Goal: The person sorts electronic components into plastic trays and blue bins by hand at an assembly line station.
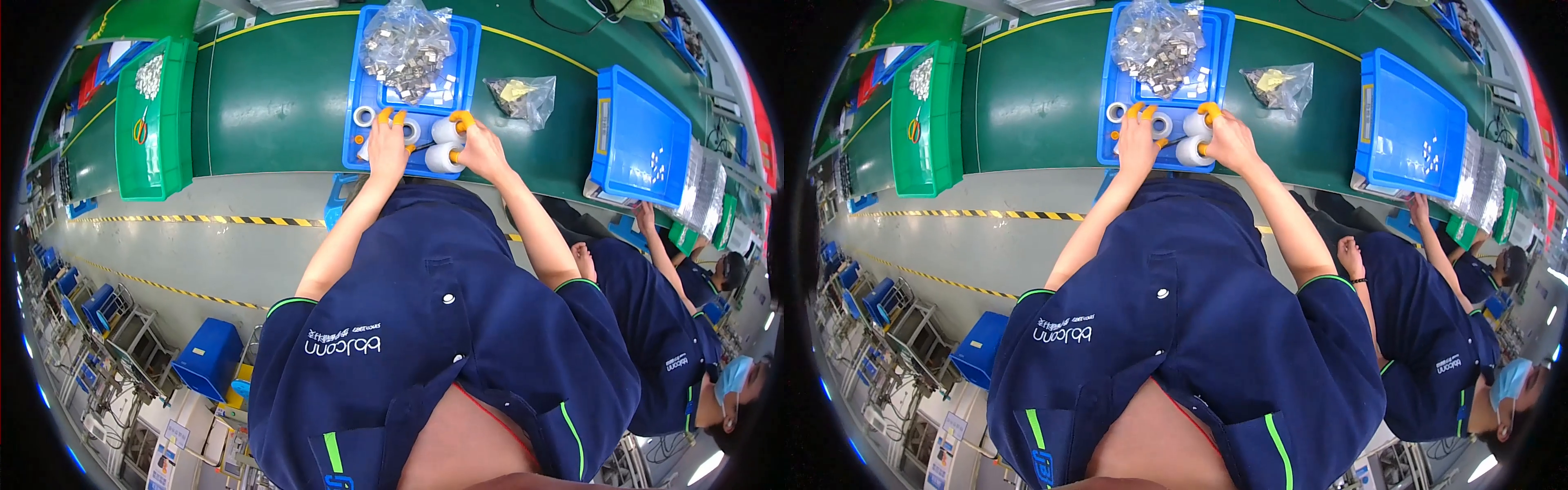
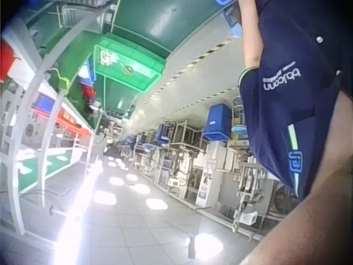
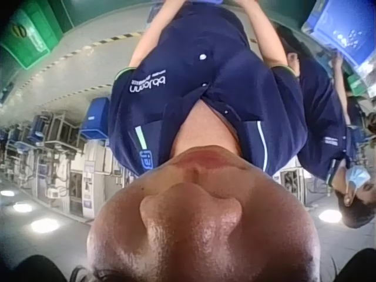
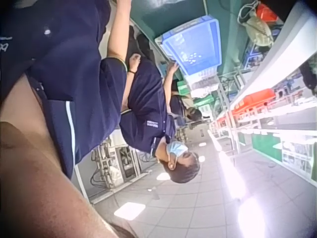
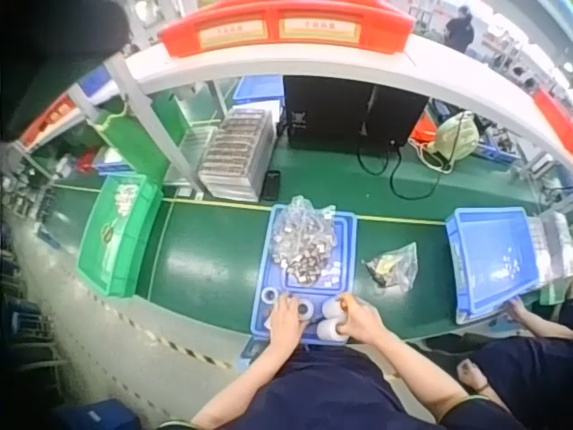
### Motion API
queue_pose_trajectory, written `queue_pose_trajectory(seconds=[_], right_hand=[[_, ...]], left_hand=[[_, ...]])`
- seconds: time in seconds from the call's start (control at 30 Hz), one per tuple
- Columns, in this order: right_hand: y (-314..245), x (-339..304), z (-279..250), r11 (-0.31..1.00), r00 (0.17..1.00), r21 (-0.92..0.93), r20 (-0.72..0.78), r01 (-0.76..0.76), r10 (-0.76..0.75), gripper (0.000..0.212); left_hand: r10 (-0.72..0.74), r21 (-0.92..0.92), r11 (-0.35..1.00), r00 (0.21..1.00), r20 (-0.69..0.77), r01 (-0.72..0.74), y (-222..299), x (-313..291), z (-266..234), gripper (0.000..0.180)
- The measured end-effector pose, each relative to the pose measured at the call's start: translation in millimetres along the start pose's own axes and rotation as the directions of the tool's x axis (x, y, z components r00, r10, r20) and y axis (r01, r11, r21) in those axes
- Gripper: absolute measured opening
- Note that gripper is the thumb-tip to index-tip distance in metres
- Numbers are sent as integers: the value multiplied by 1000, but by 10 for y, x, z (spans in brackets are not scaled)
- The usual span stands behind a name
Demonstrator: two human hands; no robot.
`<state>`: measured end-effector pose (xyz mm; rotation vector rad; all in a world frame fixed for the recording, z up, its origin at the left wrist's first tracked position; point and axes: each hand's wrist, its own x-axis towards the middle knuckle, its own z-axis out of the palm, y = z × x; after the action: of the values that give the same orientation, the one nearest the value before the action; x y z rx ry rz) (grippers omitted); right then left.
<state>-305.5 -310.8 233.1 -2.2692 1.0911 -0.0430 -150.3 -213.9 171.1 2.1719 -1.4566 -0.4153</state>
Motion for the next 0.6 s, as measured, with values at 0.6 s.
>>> queue_pose_trajectory(seconds=[0.6], right_hand=[[403,434,99,905,974,362,120,-224,193,56]], left_hand=[[4,88,991,695,719,-97,144,-250,327,43]])
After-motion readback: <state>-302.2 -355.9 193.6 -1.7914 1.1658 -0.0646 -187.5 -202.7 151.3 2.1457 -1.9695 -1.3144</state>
